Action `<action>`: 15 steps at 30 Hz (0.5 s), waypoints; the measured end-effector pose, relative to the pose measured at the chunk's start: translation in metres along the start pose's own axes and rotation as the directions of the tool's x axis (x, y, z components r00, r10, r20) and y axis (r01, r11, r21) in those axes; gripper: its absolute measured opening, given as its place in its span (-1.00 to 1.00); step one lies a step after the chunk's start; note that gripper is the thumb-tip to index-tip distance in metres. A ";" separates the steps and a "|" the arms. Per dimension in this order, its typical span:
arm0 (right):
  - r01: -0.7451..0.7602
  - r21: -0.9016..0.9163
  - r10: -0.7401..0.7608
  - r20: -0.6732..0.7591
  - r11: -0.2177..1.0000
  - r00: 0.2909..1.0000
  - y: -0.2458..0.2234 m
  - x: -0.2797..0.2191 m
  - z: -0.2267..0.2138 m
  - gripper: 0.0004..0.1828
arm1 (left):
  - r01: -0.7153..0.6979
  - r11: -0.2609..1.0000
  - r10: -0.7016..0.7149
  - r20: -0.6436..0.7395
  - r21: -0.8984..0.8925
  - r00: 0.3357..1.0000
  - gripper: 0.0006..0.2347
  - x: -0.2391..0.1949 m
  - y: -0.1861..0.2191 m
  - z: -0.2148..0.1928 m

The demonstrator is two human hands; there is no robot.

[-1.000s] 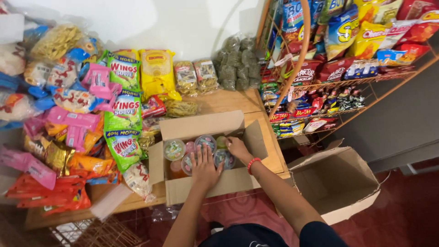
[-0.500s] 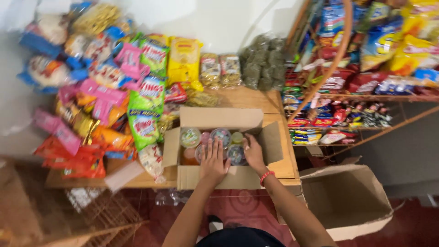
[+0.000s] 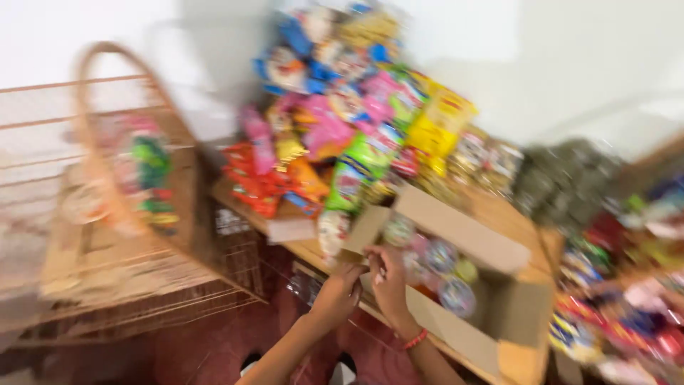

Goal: The person organizes various snacks and beverages, places plastic cups of colorful jelly into a cardboard box, and then folds the flaps to close the box.

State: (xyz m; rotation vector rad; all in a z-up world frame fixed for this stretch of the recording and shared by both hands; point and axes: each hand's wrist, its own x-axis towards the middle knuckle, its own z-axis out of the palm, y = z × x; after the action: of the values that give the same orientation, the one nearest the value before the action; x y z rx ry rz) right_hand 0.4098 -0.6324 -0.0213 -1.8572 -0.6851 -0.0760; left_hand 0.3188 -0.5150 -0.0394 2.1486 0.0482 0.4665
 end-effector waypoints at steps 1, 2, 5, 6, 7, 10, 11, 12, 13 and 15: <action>0.027 0.019 -0.027 0.028 0.999 0.999 -0.016 0.005 0.013 -0.82 | 0.011 1.000 -0.010 -0.037 0.019 0.999 -0.62 -0.001 0.005 -0.026; 0.031 0.066 -0.035 0.069 0.997 0.997 -0.033 0.008 0.028 -0.85 | -0.009 1.000 0.009 -0.130 0.004 0.991 -0.66 -0.005 0.010 -0.052; 0.049 0.205 -0.087 0.180 0.978 0.980 -0.081 0.008 0.069 -0.87 | 0.010 1.000 -0.012 -0.312 -0.008 0.950 -0.75 -0.030 0.023 -0.127; 0.039 0.280 -0.103 0.217 0.959 0.971 -0.098 0.008 0.085 -0.87 | 0.036 0.999 -0.043 -0.362 -0.027 0.931 -0.78 -0.039 0.026 -0.153; 0.057 0.298 -0.129 0.227 0.953 0.965 -0.119 0.006 0.099 -0.87 | 0.036 0.999 -0.036 -0.385 -0.008 0.922 -0.78 -0.049 0.018 -0.175; 0.177 0.257 -0.242 0.248 0.950 0.938 -0.179 -0.005 0.143 -0.85 | 0.060 0.998 -0.043 -0.496 0.019 0.867 -0.81 -0.082 -0.002 -0.241; 0.253 0.275 -0.325 0.258 0.927 0.910 -0.196 -0.007 0.162 -0.83 | 0.028 0.997 0.015 -0.548 0.070 0.836 -0.79 -0.092 -0.009 -0.264; 0.320 0.292 -0.398 0.267 0.901 0.878 -0.212 -0.013 0.179 -0.81 | 0.002 0.993 0.069 -0.591 0.118 0.804 -0.77 -0.104 -0.015 -0.285; 0.330 0.301 -0.410 0.263 0.895 0.873 -0.224 -0.019 0.198 -0.81 | -0.001 0.992 0.078 -0.597 0.130 0.799 -0.77 -0.115 -0.022 -0.306; 0.338 0.381 -0.471 0.343 0.860 0.813 -0.248 -0.027 0.237 -0.77 | 0.076 0.987 0.038 -0.656 0.144 0.754 -0.80 -0.135 -0.040 -0.350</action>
State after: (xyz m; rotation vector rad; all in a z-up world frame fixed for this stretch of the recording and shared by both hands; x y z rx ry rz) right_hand 0.2030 -0.3779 0.0829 -1.4053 -1.3280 0.1563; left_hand 0.0781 -0.2452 0.0669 2.0290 0.5223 1.2329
